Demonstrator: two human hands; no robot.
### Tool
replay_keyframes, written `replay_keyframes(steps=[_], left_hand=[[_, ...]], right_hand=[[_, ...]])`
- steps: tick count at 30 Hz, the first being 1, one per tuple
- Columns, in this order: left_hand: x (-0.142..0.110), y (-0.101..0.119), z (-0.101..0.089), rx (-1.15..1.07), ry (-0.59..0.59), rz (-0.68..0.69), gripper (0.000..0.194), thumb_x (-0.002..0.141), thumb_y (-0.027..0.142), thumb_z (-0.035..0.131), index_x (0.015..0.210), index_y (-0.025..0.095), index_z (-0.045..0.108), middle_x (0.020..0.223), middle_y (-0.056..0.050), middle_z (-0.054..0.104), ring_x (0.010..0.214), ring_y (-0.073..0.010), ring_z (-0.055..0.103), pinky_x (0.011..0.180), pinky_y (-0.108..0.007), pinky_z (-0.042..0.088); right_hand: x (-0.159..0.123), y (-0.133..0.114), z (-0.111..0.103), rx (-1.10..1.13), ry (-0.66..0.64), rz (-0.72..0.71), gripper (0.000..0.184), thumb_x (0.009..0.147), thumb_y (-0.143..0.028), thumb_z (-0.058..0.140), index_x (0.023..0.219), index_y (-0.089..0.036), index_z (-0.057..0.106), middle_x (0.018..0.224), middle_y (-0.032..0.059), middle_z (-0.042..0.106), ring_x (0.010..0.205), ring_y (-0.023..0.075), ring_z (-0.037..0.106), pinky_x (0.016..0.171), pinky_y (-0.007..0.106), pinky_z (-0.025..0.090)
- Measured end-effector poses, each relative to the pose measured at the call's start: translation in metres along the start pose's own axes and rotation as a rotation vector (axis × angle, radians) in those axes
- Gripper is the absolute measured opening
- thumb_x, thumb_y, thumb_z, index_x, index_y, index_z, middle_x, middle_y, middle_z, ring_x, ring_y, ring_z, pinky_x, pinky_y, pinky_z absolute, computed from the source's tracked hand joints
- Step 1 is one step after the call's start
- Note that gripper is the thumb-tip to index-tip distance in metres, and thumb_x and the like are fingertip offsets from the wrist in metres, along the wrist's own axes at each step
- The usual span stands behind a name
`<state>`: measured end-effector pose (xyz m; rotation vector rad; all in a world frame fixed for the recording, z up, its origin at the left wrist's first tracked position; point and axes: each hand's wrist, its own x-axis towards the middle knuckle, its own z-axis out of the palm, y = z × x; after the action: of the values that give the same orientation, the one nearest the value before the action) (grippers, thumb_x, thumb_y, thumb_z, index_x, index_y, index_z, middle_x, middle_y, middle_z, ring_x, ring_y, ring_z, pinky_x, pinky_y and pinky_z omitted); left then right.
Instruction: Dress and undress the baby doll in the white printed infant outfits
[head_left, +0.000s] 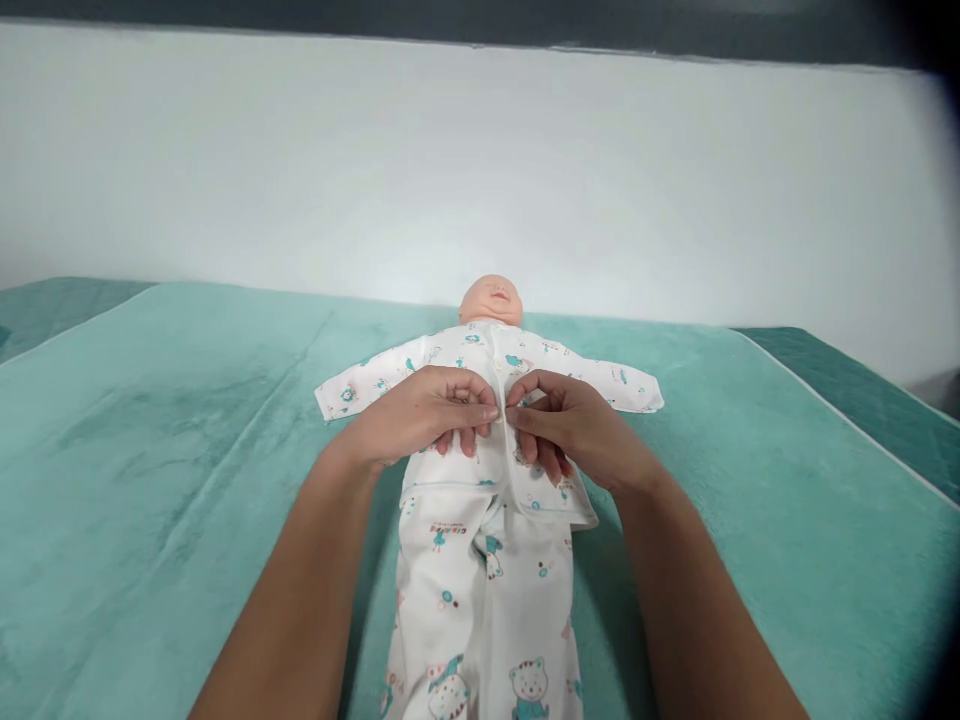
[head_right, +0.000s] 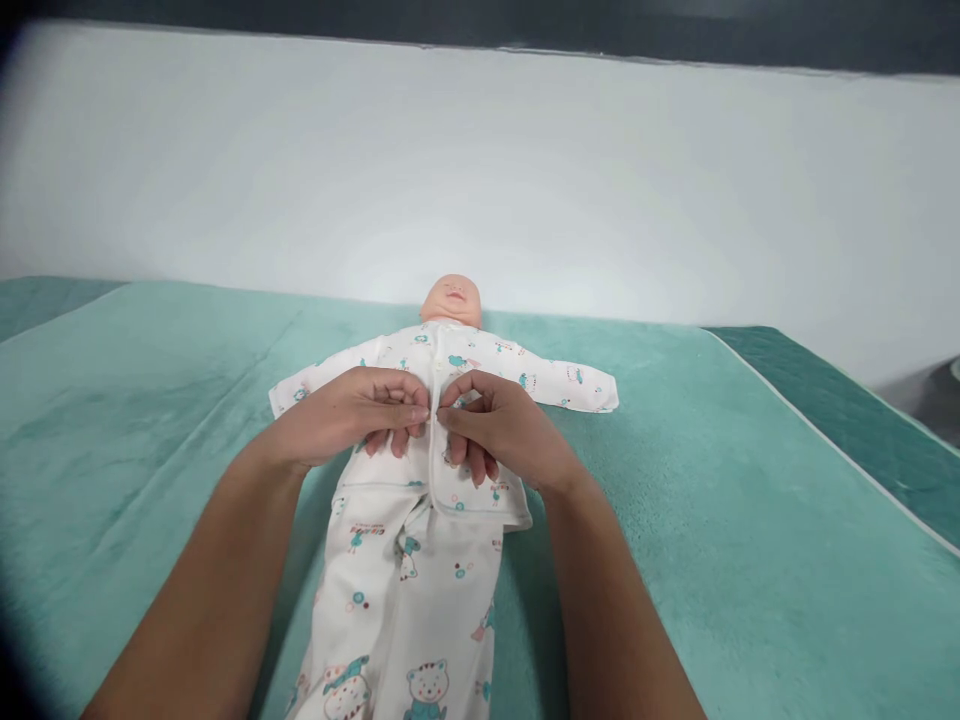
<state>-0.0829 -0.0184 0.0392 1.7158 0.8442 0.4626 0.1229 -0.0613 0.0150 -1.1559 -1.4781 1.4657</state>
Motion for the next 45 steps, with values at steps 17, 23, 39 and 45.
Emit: replay_keyframes(steps=[17,23,39,45], left_hand=[[0.001,-0.002,-0.0003,0.019,-0.014,0.012,0.016,0.089,0.031,0.057,0.083,0.017,0.064,0.076,-0.002,0.067,0.062,-0.0126,0.064,0.046,-0.021,0.042],[0.0005,-0.0011,-0.0037,0.016,-0.065,0.015,0.019,0.09,0.034,0.057,0.083,0.017,0.064,0.076,-0.002,0.067,0.062,-0.0114,0.063,0.047,-0.02,0.04],[0.0011,0.0012,-0.0023,-0.019,-0.048,-0.017,0.022,0.088,0.037,0.061,0.08,0.017,0.064,0.068,-0.001,0.064,0.056,-0.0098,0.057,0.046,-0.019,0.038],[-0.0003,0.004,-0.0001,0.005,-0.03,-0.031,0.024,0.087,0.04,0.062,0.081,0.017,0.065,0.061,0.0,0.06,0.055,-0.0105,0.056,0.047,-0.021,0.039]], right_hand=[[-0.0021,-0.0016,-0.0026,-0.03,-0.101,-0.026,0.019,0.086,-0.032,0.064,0.099,-0.022,0.054,0.063,-0.0035,0.066,0.039,0.0084,0.054,0.035,0.016,0.036],[-0.0023,-0.0011,-0.0038,-0.045,-0.106,-0.037,0.017,0.088,-0.034,0.062,0.1,-0.022,0.057,0.064,-0.0027,0.066,0.04,0.0087,0.054,0.035,0.017,0.037],[-0.004,-0.0058,0.0,-0.107,-0.082,-0.007,0.017,0.084,-0.03,0.063,0.096,-0.024,0.053,0.063,-0.0043,0.066,0.043,0.0098,0.055,0.038,0.019,0.037],[-0.0032,-0.0052,0.0034,-0.127,-0.047,0.006,0.019,0.082,-0.029,0.063,0.095,-0.025,0.05,0.061,-0.0052,0.066,0.041,0.01,0.054,0.036,0.019,0.036]])
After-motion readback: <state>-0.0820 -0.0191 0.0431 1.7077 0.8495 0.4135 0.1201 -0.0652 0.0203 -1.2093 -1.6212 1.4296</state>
